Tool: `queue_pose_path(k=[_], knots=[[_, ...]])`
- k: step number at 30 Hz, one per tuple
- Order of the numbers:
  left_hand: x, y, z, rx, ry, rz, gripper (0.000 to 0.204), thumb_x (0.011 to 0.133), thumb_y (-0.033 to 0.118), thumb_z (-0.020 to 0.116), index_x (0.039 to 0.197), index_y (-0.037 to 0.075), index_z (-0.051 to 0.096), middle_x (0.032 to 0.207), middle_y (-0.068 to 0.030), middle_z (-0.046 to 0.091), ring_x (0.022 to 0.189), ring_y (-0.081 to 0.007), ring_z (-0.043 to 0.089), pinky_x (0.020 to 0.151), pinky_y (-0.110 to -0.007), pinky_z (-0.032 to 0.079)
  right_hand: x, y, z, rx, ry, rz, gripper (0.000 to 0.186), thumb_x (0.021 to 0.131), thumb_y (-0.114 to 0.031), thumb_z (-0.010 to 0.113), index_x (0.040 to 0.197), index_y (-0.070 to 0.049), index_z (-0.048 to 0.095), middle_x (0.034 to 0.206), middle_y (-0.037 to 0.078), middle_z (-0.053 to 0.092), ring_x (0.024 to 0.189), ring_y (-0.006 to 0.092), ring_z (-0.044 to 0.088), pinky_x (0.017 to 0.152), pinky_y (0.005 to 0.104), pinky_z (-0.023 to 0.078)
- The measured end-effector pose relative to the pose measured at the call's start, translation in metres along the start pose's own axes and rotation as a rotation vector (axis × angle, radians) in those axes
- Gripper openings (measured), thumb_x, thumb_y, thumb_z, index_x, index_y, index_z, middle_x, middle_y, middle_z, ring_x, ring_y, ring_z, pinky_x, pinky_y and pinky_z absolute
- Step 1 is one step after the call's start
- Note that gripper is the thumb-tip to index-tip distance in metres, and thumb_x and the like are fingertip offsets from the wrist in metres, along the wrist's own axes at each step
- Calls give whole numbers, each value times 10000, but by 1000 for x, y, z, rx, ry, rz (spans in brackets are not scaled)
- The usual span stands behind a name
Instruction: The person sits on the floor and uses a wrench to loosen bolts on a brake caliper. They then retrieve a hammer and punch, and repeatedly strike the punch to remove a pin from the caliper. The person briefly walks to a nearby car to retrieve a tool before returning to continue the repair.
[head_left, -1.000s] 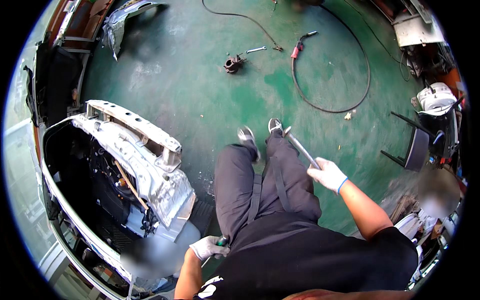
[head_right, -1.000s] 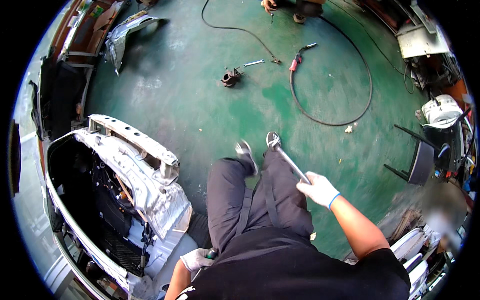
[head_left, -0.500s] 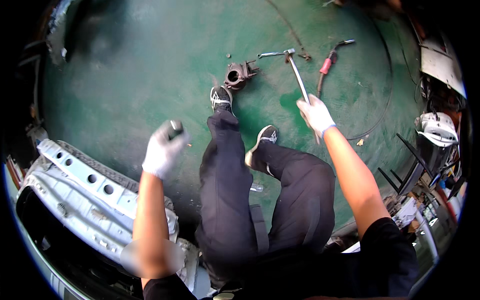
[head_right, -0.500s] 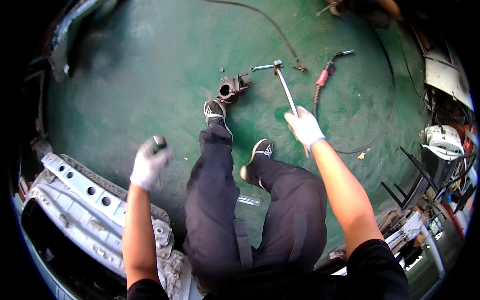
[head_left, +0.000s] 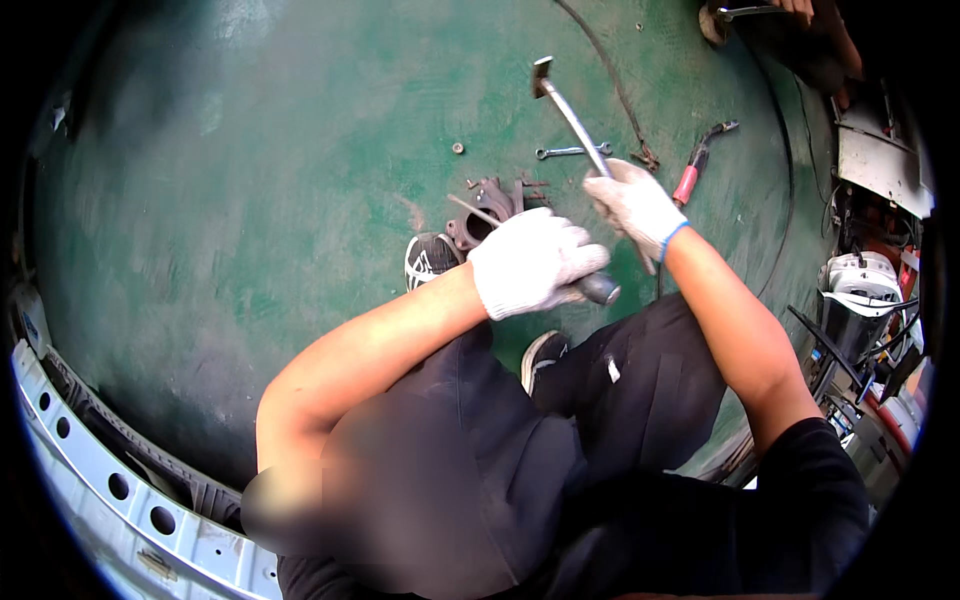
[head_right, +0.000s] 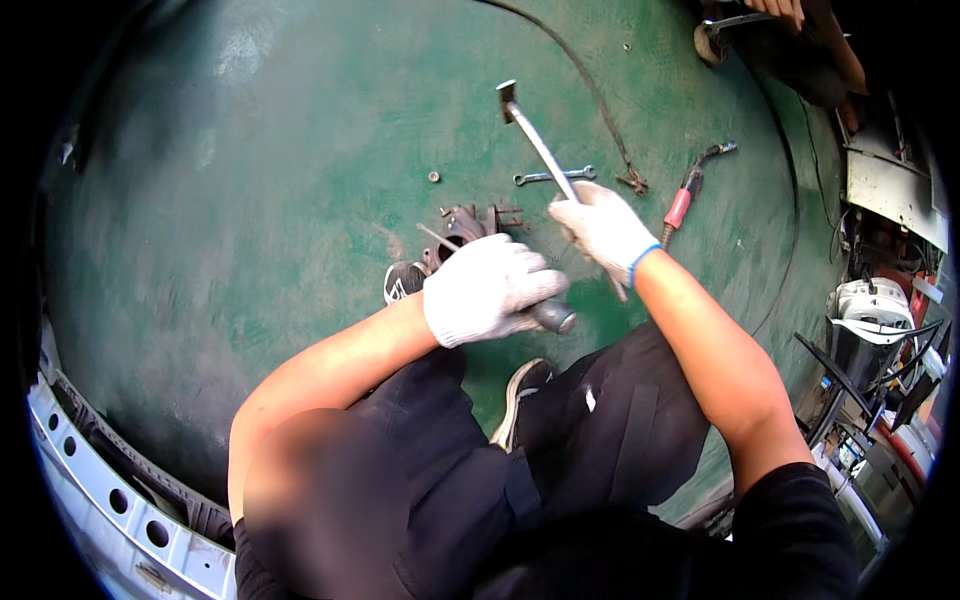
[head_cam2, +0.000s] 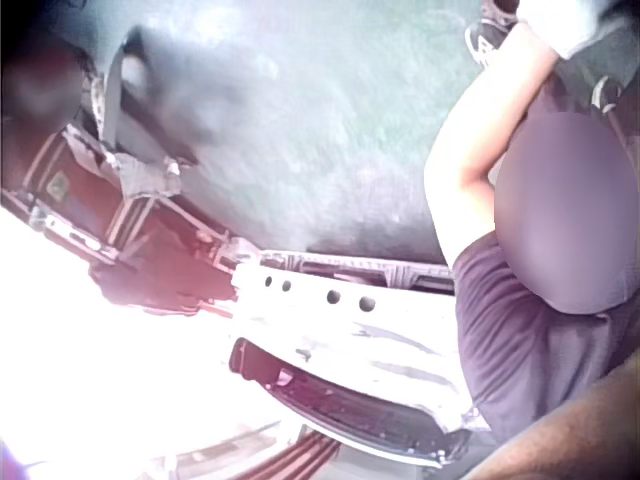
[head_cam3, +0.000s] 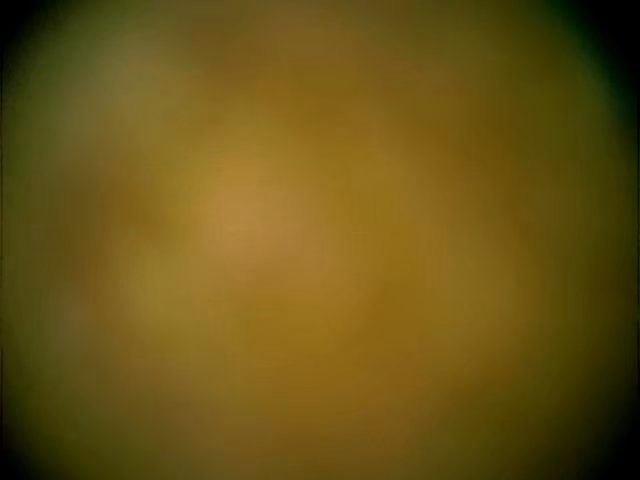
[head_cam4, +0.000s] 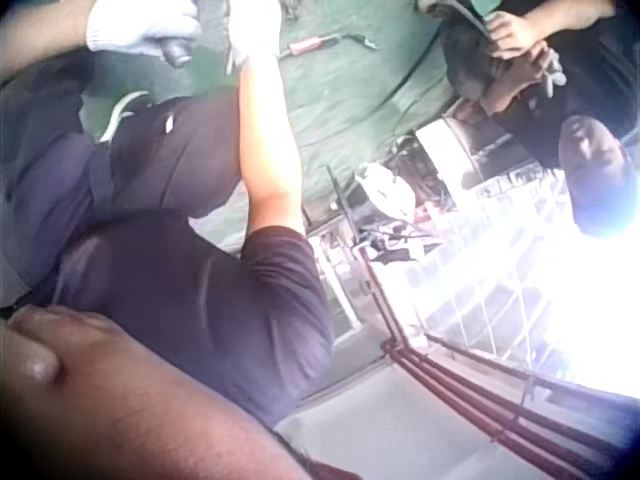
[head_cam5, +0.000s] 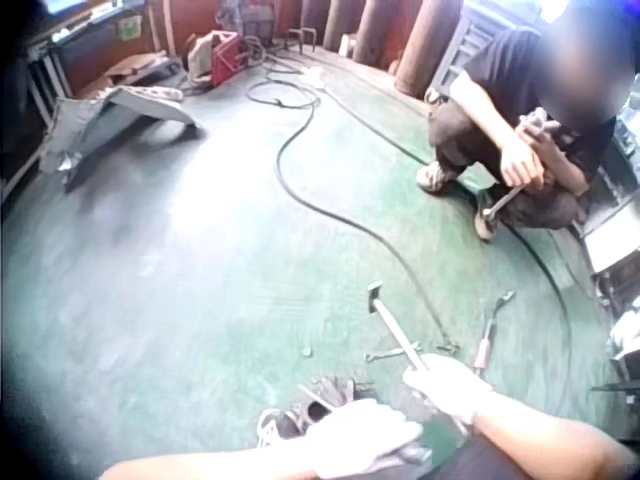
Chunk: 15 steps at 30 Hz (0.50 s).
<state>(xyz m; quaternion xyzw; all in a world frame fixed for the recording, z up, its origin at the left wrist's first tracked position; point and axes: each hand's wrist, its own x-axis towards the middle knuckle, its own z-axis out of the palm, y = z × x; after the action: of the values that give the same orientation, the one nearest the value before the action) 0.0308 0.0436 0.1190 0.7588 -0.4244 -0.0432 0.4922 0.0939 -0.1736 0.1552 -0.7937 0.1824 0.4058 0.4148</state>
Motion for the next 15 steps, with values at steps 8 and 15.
queue_pose_path(k=[8,15], knots=[[27,7,53,37,-129,-27,345,803,318,807,1044,134,643,906,-89,676,886,-326,700,772,-462,524,-110,35,-18,548,207,-90,165,1023,-198,641,1097,-58,595,686,-10,508,491,91,443,462,274,379],[23,-29,-3,170,-71,-595,290,792,167,789,1081,186,766,1086,-113,717,953,-371,724,815,-477,594,-99,54,-24,550,140,97,175,1014,-214,660,1094,-67,610,718,-13,538,526,87,468,473,265,388]])
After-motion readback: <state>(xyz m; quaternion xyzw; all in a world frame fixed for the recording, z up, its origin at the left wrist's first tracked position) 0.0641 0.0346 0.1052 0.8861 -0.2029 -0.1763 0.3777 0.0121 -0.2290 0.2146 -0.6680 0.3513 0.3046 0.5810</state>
